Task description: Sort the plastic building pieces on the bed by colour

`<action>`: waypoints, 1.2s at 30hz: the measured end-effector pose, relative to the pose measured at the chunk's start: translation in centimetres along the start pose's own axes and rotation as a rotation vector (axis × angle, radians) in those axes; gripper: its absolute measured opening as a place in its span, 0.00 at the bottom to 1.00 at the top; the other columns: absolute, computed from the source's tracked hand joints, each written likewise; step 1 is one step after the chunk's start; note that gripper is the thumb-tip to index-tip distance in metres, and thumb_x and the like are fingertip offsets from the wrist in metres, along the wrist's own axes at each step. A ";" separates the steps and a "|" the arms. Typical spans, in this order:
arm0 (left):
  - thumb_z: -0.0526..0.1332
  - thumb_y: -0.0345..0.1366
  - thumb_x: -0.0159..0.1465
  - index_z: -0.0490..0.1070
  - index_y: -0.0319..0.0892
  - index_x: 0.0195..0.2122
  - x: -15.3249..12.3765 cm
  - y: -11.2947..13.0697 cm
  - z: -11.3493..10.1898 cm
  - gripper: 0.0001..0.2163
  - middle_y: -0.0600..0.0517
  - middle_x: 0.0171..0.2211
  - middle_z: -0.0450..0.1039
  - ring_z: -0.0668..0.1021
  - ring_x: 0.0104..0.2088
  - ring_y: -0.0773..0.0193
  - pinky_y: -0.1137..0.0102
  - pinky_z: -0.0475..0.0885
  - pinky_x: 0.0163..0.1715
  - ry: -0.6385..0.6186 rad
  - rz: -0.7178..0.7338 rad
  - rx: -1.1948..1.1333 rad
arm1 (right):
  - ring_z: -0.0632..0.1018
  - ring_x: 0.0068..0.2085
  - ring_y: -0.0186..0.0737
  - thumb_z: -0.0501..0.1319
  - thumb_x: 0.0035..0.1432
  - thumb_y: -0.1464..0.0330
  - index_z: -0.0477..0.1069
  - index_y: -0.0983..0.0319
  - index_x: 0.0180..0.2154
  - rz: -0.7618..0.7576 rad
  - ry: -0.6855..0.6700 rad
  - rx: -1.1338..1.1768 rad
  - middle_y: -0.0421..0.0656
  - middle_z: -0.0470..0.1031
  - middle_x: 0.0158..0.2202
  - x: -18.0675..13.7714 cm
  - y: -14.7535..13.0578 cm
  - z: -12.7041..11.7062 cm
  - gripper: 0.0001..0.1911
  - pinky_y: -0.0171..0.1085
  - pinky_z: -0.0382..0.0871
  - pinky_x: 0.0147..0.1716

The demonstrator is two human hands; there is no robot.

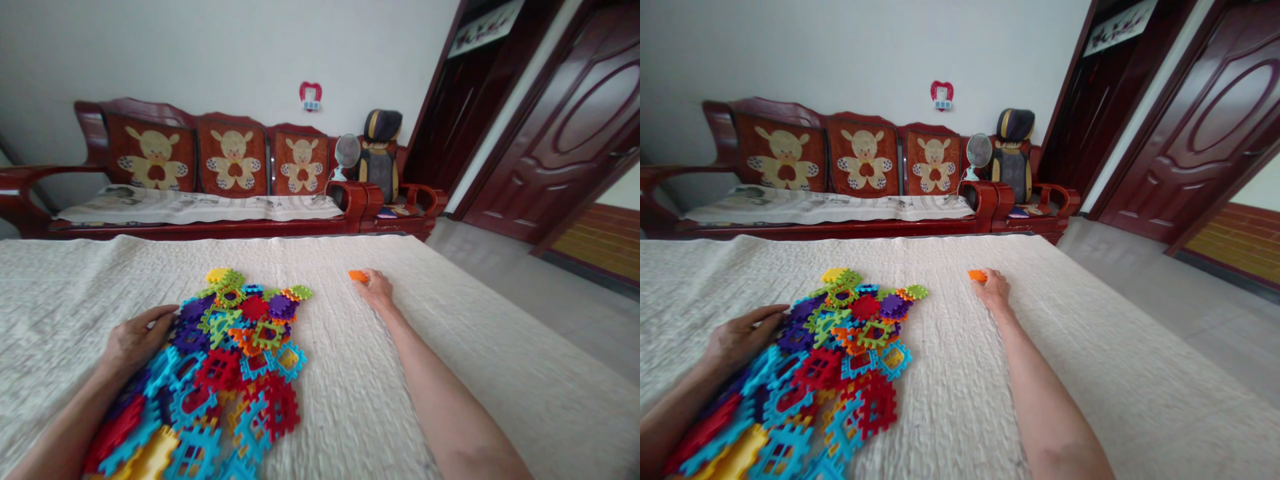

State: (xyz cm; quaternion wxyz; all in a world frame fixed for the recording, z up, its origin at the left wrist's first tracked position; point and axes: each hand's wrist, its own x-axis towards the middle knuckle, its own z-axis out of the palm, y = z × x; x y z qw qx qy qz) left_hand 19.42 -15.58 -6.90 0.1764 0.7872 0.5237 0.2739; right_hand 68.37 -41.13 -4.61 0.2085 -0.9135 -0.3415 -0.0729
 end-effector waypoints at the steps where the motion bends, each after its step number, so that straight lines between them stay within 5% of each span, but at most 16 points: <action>1: 0.57 0.52 0.57 0.80 0.48 0.45 0.0 0.0 0.0 0.22 0.56 0.32 0.83 0.83 0.33 0.59 0.72 0.75 0.35 0.004 -0.002 0.003 | 0.77 0.53 0.48 0.60 0.61 0.58 0.74 0.59 0.54 -0.002 0.005 -0.002 0.48 0.77 0.52 0.1 0.1 0.1 0.22 0.41 0.67 0.53; 27: 0.54 0.49 0.60 0.82 0.47 0.45 -1.0 2.5 -0.5 0.22 0.53 0.34 0.84 0.83 0.34 0.60 0.72 0.77 0.38 0.032 0.019 0.013 | 0.76 0.52 0.57 0.61 0.61 0.56 0.75 0.62 0.52 0.019 0.039 -0.016 0.56 0.75 0.53 0.5 0.0 0.0 0.23 0.49 0.69 0.52; 31: 0.54 0.49 0.60 0.82 0.47 0.44 -1.2 3.1 -0.7 0.21 0.54 0.33 0.84 0.83 0.33 0.60 0.72 0.77 0.38 0.039 0.020 0.007 | 0.75 0.54 0.52 0.59 0.61 0.62 0.75 0.63 0.50 -0.232 0.212 0.123 0.54 0.74 0.53 -0.4 -2.7 -0.8 0.18 0.48 0.64 0.59; 36: 0.54 0.48 0.59 0.82 0.46 0.44 -1.2 3.1 -0.8 0.21 0.53 0.34 0.84 0.83 0.33 0.60 0.72 0.77 0.40 0.043 0.028 0.015 | 0.74 0.55 0.48 0.58 0.60 0.68 0.77 0.58 0.46 -0.770 0.113 0.305 0.48 0.76 0.52 -4.1 -8.8 -0.6 0.14 0.47 0.64 0.59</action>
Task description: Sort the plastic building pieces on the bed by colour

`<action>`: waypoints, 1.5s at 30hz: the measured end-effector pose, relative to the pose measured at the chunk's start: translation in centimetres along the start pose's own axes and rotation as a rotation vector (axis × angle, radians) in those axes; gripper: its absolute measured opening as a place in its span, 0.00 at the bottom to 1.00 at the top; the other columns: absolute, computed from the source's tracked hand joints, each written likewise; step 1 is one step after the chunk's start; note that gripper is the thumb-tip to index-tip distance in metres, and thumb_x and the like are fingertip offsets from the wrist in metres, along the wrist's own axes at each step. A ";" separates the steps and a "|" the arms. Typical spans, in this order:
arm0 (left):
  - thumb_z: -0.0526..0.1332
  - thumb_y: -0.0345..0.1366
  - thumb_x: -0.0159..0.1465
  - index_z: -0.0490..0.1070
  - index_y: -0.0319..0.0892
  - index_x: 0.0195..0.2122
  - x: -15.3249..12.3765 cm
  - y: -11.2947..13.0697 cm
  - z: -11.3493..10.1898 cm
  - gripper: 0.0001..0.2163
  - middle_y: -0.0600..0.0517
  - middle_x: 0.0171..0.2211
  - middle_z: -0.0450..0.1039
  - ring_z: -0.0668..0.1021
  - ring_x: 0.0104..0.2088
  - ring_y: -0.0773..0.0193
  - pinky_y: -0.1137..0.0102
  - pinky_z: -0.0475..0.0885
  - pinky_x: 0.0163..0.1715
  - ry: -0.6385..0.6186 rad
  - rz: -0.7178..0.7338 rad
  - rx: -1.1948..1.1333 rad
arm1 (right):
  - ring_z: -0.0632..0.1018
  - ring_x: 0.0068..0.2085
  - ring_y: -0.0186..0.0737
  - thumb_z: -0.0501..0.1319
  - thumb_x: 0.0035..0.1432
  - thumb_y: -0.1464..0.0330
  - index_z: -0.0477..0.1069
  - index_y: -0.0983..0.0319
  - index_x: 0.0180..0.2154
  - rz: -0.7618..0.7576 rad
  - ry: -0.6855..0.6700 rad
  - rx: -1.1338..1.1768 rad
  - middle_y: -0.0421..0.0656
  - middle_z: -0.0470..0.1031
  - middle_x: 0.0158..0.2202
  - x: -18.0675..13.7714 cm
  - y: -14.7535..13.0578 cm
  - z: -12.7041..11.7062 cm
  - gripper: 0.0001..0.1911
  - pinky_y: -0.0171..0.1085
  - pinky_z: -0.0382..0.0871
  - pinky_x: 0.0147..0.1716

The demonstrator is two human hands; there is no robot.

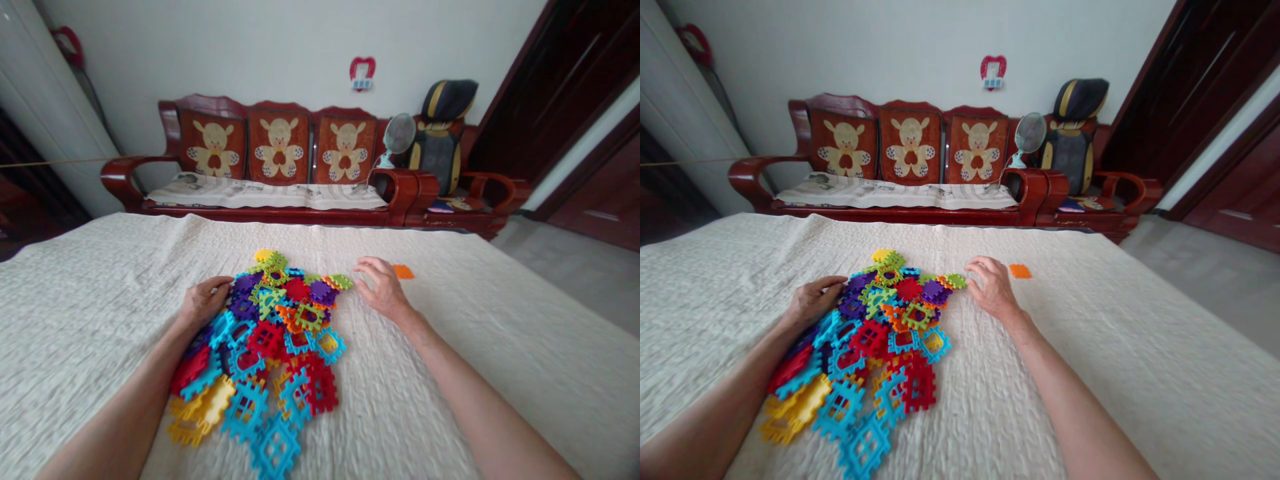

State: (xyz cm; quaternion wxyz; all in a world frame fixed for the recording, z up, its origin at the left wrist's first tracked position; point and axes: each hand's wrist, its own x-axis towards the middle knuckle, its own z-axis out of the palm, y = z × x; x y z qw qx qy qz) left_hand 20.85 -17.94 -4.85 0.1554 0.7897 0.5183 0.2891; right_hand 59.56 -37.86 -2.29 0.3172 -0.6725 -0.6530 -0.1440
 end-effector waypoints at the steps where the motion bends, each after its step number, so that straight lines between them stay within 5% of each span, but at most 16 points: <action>1: 0.54 0.48 0.59 0.82 0.46 0.44 0.0 -0.1 0.0 0.21 0.53 0.34 0.84 0.83 0.33 0.60 0.72 0.77 0.40 0.000 0.002 0.001 | 0.74 0.56 0.49 0.58 0.60 0.70 0.76 0.58 0.48 -0.061 -0.034 0.012 0.48 0.75 0.53 0.0 -1.1 0.5 0.15 0.48 0.64 0.59; 6: 0.54 0.49 0.60 0.82 0.47 0.45 0.0 -0.2 0.1 0.22 0.53 0.35 0.84 0.83 0.33 0.59 0.72 0.77 0.40 -0.010 0.000 0.013 | 0.71 0.59 0.49 0.57 0.57 0.77 0.73 0.57 0.54 -0.199 -0.173 0.025 0.48 0.72 0.59 -1.1 -3.2 2.4 0.24 0.51 0.64 0.58; 14: 0.54 0.48 0.60 0.82 0.47 0.45 0.1 -0.3 0.1 0.21 0.53 0.33 0.83 0.83 0.33 0.59 0.72 0.77 0.38 -0.015 -0.012 0.004 | 0.76 0.54 0.47 0.56 0.63 0.72 0.76 0.59 0.44 -0.089 -0.096 0.202 0.50 0.77 0.52 -1.2 -2.4 3.6 0.12 0.50 0.69 0.57; 19: 0.54 0.48 0.60 0.82 0.46 0.45 0.2 -0.6 0.2 0.22 0.53 0.31 0.83 0.82 0.31 0.60 0.72 0.77 0.37 -0.010 -0.002 0.017 | 0.77 0.54 0.46 0.58 0.63 0.63 0.78 0.59 0.42 0.132 0.054 0.480 0.50 0.78 0.51 -0.5 -1.9 3.5 0.12 0.48 0.69 0.57; 26: 0.53 0.50 0.60 0.81 0.45 0.47 0.3 -0.8 0.2 0.23 0.52 0.31 0.83 0.81 0.30 0.61 0.73 0.75 0.33 -0.051 -0.026 0.008 | 0.80 0.42 0.45 0.61 0.56 0.53 0.78 0.62 0.45 0.520 0.071 0.761 0.46 0.81 0.41 0.0 -0.3 2.2 0.22 0.42 0.75 0.43; 30: 0.54 0.50 0.61 0.80 0.45 0.48 0.4 -1.4 0.3 0.23 0.53 0.34 0.83 0.81 0.31 0.63 0.74 0.74 0.34 -0.068 -0.017 0.015 | 0.79 0.39 0.42 0.58 0.57 0.57 0.78 0.62 0.46 0.623 0.109 0.611 0.43 0.81 0.37 0.1 1.9 1.0 0.22 0.40 0.74 0.41; 35: 0.54 0.51 0.61 0.79 0.44 0.50 0.6 -2.2 0.5 0.24 0.54 0.33 0.83 0.82 0.32 0.63 0.74 0.73 0.33 -0.095 -0.036 0.020 | 0.80 0.43 0.41 0.54 0.60 0.69 0.78 0.62 0.39 0.698 -0.086 0.183 0.44 0.82 0.39 0.2 3.6 -0.4 0.14 0.36 0.71 0.44; 40: 0.53 0.53 0.60 0.80 0.46 0.48 0.6 -2.0 0.3 0.25 0.54 0.32 0.83 0.82 0.32 0.61 0.72 0.73 0.35 -0.079 -0.026 0.044 | 0.78 0.48 0.48 0.60 0.60 0.61 0.77 0.65 0.42 0.587 -0.347 -0.183 0.52 0.79 0.44 0.1 2.1 -1.2 0.16 0.39 0.69 0.48; 45: 0.53 0.54 0.58 0.80 0.49 0.46 0.8 -2.3 0.3 0.24 0.56 0.31 0.82 0.83 0.33 0.59 0.70 0.75 0.36 -0.070 -0.046 0.061 | 0.76 0.50 0.48 0.64 0.54 0.65 0.76 0.66 0.46 0.577 -0.476 -0.249 0.56 0.75 0.50 -0.2 0.0 -1.4 0.18 0.39 0.69 0.49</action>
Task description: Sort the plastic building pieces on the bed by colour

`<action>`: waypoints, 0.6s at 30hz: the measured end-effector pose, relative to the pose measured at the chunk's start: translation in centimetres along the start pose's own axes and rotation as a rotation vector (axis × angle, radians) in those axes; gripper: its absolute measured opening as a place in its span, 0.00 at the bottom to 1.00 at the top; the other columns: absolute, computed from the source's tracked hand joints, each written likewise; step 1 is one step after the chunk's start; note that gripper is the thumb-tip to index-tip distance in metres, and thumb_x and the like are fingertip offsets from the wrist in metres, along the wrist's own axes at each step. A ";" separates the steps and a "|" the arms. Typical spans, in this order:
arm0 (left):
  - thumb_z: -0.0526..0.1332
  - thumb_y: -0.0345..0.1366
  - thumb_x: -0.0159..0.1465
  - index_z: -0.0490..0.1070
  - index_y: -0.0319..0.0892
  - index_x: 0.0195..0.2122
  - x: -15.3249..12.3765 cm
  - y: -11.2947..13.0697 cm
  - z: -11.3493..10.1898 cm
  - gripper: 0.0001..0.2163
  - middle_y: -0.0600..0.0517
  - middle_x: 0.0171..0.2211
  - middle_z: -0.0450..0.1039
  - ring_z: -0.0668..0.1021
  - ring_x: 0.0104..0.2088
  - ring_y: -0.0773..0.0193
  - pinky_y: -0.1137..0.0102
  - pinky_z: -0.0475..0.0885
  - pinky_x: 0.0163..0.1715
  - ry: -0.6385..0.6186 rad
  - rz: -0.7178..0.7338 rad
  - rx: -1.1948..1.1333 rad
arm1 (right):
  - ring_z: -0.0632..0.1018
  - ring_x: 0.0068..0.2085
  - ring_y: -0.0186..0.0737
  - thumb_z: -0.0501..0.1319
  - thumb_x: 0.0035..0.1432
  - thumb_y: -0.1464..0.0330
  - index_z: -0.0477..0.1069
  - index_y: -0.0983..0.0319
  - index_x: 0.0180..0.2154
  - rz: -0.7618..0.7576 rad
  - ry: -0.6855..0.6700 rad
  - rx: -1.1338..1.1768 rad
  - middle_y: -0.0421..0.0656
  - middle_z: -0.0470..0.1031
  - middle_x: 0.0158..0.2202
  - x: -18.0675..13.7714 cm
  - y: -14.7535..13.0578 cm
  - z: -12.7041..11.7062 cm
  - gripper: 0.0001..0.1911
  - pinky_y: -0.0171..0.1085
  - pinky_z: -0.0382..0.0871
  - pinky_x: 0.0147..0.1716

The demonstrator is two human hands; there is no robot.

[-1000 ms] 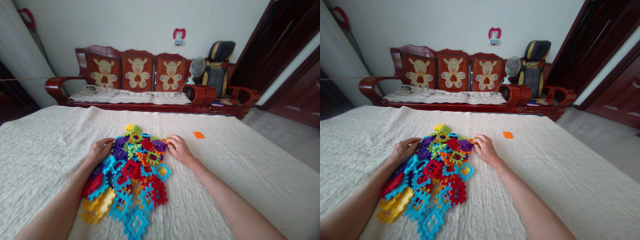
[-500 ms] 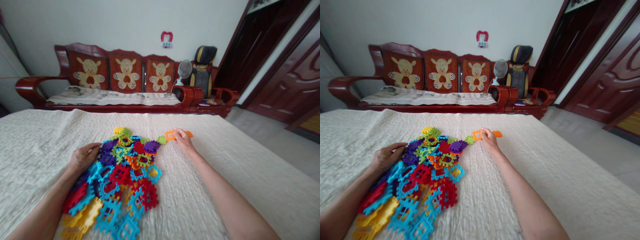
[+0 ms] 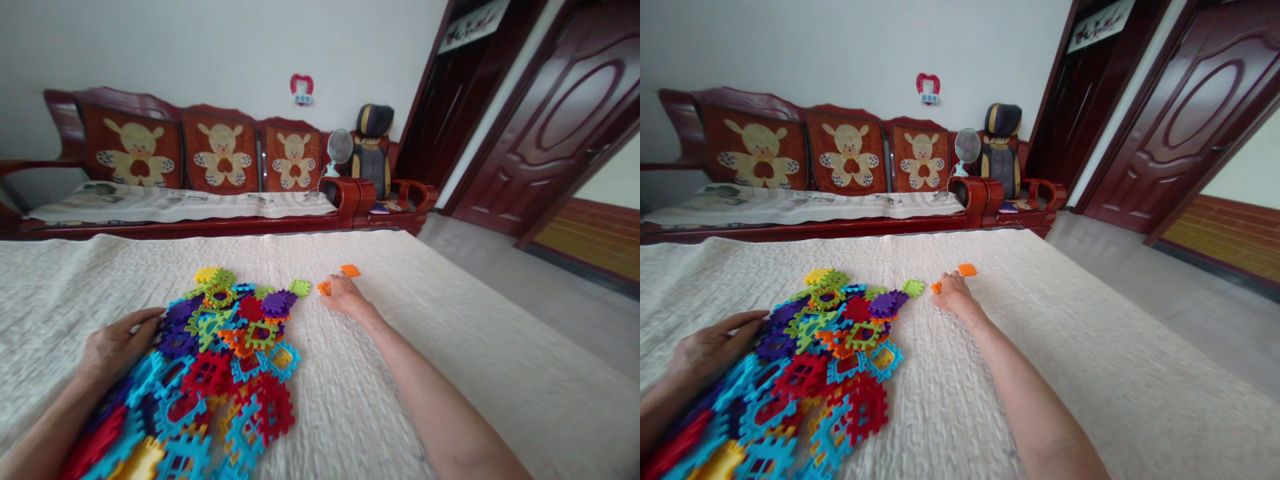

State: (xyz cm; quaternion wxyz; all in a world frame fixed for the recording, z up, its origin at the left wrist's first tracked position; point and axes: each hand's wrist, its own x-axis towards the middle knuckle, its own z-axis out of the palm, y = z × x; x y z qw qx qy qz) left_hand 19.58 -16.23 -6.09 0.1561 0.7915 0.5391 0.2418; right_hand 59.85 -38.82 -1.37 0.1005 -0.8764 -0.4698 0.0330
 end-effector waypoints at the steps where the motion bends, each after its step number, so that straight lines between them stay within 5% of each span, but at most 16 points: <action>1: 0.53 0.55 0.58 0.80 0.50 0.46 0.0 -0.1 0.0 0.25 0.56 0.29 0.82 0.83 0.32 0.58 0.70 0.75 0.35 -0.001 -0.010 0.006 | 0.76 0.50 0.48 0.64 0.54 0.66 0.76 0.65 0.47 0.006 0.002 0.010 0.55 0.75 0.49 0.0 -0.1 0.1 0.18 0.38 0.69 0.49; 5: 0.53 0.57 0.56 0.80 0.50 0.46 0.0 0.0 -0.3 0.25 0.57 0.28 0.82 0.83 0.31 0.57 0.69 0.76 0.33 -0.003 -0.025 0.002 | 0.78 0.47 0.44 0.67 0.52 0.66 0.76 0.63 0.47 0.104 0.031 0.168 0.49 0.77 0.45 0.9 0.6 0.0 0.20 0.36 0.70 0.47; 12: 0.54 0.56 0.55 0.80 0.51 0.44 -0.1 0.9 -0.7 0.24 0.58 0.27 0.81 0.82 0.30 0.58 0.70 0.76 0.33 -0.016 -0.059 -0.013 | 0.78 0.47 0.46 0.66 0.53 0.61 0.77 0.61 0.47 0.357 0.353 0.241 0.51 0.74 0.49 4.0 4.8 -0.1 0.20 0.40 0.70 0.51; 18: 0.55 0.55 0.55 0.80 0.51 0.44 -0.1 0.6 -0.5 0.23 0.57 0.28 0.82 0.83 0.31 0.59 0.71 0.75 0.33 0.000 -0.038 -0.002 | 0.75 0.53 0.48 0.64 0.58 0.60 0.76 0.63 0.48 0.329 0.425 0.223 0.53 0.73 0.50 4.8 6.5 2.1 0.19 0.40 0.68 0.56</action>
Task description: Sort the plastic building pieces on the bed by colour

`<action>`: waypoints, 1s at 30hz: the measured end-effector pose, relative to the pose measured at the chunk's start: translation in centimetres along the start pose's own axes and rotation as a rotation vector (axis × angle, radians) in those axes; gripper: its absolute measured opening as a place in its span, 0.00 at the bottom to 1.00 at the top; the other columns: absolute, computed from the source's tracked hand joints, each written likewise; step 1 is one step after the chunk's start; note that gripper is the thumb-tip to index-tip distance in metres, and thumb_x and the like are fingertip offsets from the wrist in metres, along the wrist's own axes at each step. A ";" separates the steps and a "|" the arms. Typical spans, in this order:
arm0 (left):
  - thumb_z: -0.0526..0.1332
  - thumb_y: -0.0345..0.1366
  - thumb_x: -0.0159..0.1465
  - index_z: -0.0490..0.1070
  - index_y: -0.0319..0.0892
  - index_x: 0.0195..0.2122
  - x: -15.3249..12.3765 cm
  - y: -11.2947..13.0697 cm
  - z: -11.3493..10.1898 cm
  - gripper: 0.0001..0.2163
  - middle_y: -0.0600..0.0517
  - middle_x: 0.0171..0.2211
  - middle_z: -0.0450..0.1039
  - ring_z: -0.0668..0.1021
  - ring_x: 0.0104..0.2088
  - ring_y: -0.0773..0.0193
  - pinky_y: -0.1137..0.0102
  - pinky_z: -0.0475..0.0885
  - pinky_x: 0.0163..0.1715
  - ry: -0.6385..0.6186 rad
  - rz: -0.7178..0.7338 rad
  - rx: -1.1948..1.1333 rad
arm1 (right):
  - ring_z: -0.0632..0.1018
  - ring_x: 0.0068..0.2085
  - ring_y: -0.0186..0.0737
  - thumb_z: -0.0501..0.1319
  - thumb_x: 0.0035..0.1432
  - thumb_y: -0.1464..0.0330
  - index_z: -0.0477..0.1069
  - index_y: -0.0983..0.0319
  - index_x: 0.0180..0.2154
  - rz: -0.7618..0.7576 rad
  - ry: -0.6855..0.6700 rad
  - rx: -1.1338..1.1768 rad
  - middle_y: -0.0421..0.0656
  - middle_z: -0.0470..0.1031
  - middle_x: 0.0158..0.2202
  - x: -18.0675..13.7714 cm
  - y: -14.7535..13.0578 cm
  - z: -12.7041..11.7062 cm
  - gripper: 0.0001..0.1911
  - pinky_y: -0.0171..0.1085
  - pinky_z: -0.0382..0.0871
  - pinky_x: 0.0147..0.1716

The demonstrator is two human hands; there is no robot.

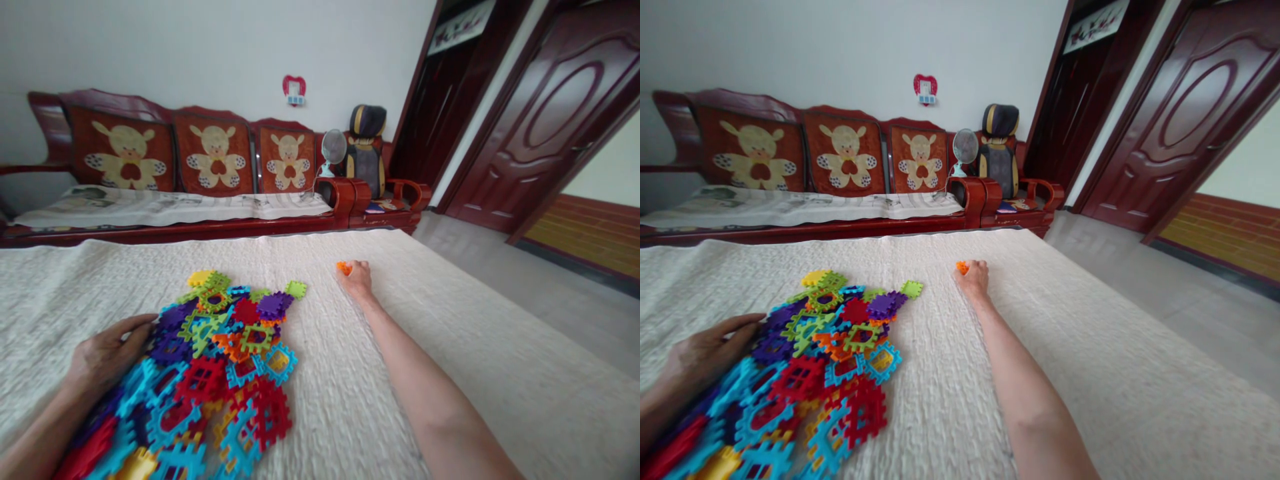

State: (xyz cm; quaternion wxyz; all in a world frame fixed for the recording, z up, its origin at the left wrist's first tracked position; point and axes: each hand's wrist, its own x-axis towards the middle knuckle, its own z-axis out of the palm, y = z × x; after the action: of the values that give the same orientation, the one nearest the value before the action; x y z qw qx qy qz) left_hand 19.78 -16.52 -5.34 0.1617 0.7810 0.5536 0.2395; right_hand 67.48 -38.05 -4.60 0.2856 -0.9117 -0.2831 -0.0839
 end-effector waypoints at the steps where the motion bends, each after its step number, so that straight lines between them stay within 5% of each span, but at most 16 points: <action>1: 0.55 0.54 0.56 0.80 0.51 0.44 0.0 -0.1 0.1 0.23 0.57 0.28 0.82 0.83 0.31 0.59 0.71 0.75 0.32 0.005 0.006 -0.002 | 0.74 0.53 0.48 0.63 0.58 0.60 0.76 0.63 0.48 -0.015 0.010 0.000 0.53 0.72 0.50 0.0 0.2 0.2 0.19 0.41 0.67 0.56; 10: 0.56 0.54 0.56 0.81 0.54 0.42 0.2 -0.7 0.4 0.20 0.58 0.26 0.81 0.82 0.29 0.57 0.69 0.75 0.31 0.048 0.058 -0.016 | 0.74 0.51 0.48 0.63 0.56 0.60 0.75 0.66 0.50 -0.056 -0.005 -0.050 0.52 0.72 0.49 0.1 0.6 0.3 0.23 0.41 0.67 0.54; 22: 0.55 0.48 0.61 0.80 0.43 0.48 -0.6 0.7 0.0 0.22 0.53 0.35 0.83 0.81 0.31 0.63 0.73 0.74 0.37 -0.019 0.068 -0.019 | 0.72 0.53 0.52 0.60 0.56 0.64 0.74 0.66 0.48 -0.179 0.013 -0.021 0.54 0.73 0.50 0.2 0.4 0.2 0.19 0.47 0.65 0.57; 26: 0.54 0.48 0.61 0.81 0.44 0.47 -0.9 1.2 -0.1 0.22 0.53 0.33 0.83 0.80 0.28 0.63 0.73 0.75 0.35 0.010 0.082 -0.042 | 0.72 0.56 0.52 0.60 0.55 0.68 0.74 0.62 0.48 -0.470 0.051 0.151 0.53 0.72 0.54 -1.6 -1.7 -1.2 0.18 0.49 0.63 0.60; 30: 0.54 0.49 0.60 0.81 0.46 0.46 -1.0 1.3 0.1 0.22 0.53 0.30 0.82 0.81 0.29 0.62 0.73 0.75 0.35 0.037 0.073 -0.039 | 0.73 0.58 0.49 0.59 0.50 0.72 0.73 0.60 0.51 -0.928 -0.215 0.294 0.49 0.76 0.54 -4.9 -5.5 -2.1 0.23 0.48 0.62 0.61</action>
State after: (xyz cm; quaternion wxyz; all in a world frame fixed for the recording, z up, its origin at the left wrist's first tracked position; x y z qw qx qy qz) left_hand 20.62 -17.88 -4.95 0.1577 0.7929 0.5229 0.2701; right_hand 60.33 -37.81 -1.84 0.3129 -0.6431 -0.6957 -0.0667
